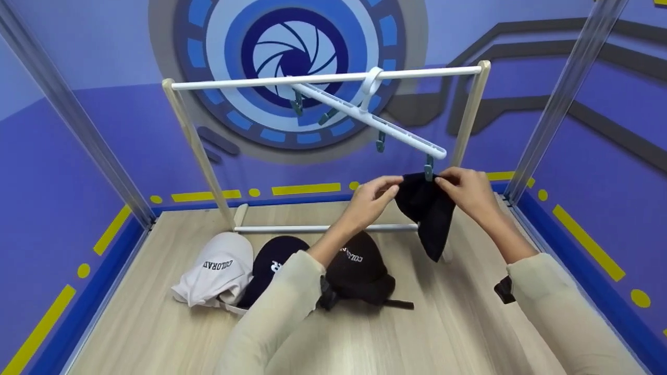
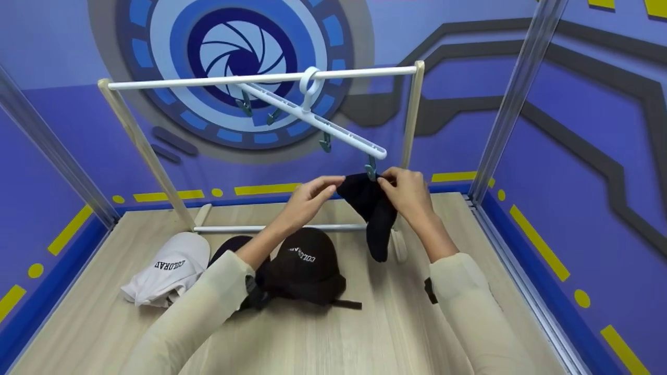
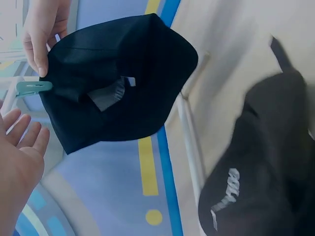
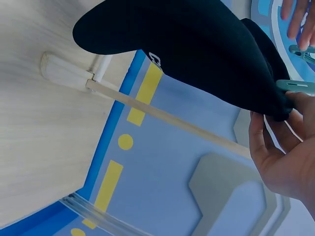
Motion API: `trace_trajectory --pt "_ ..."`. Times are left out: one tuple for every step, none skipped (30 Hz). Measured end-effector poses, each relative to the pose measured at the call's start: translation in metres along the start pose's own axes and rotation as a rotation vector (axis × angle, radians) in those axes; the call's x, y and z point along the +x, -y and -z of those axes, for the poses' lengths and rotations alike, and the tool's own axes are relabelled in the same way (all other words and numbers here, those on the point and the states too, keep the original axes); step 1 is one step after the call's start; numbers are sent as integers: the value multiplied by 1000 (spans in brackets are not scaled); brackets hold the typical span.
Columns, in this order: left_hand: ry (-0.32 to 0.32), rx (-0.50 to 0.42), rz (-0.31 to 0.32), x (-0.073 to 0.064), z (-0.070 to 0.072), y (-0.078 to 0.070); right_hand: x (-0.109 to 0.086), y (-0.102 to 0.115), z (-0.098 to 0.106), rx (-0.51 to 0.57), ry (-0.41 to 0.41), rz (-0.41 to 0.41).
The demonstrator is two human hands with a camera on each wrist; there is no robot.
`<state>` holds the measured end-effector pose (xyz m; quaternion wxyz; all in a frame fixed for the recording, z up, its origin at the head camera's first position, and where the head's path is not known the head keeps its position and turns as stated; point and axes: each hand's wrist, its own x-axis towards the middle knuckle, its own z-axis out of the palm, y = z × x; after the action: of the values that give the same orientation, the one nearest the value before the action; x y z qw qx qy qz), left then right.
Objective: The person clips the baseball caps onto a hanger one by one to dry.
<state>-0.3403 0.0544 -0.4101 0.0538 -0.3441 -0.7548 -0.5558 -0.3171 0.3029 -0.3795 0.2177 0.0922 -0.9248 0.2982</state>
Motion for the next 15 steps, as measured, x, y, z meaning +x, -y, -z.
trace_trajectory --pt "15 13 -8 -5 2 2 0 0 -1 2 2 0" --pt "32 26 -16 -10 4 5 0 0 -2 4 2 1" --pt "49 44 -20 -14 6 7 0 1 -4 6 2 1" --pt "66 61 -25 -19 7 9 -1 1 -5 7 1 1" --pt "84 77 -31 -22 9 11 -1 1 -6 8 -3 2" --pt "100 94 -38 -26 10 12 -2 1 -7 9 -5 3" --pt "112 110 -46 -29 11 14 -2 1 -9 10 -7 4" --pt "120 126 -55 -32 13 15 -3 1 -11 11 -7 6" --pt "124 144 -64 -35 14 16 -3 1 -12 9 -5 8" --pt "126 154 -74 -37 15 16 -4 1 -14 8 -4 11" --pt "126 161 -82 -39 16 17 -4 2 -15 7 -1 15" --pt "125 167 -88 -41 17 17 -5 2 -17 5 1 19" --pt "124 175 -92 -43 18 18 -6 3 -18 5 2 22" --pt "123 185 -95 -45 19 18 -6 3 -20 3 1 29" --pt "122 192 -98 -47 19 18 -7 4 -21 2 -3 34"
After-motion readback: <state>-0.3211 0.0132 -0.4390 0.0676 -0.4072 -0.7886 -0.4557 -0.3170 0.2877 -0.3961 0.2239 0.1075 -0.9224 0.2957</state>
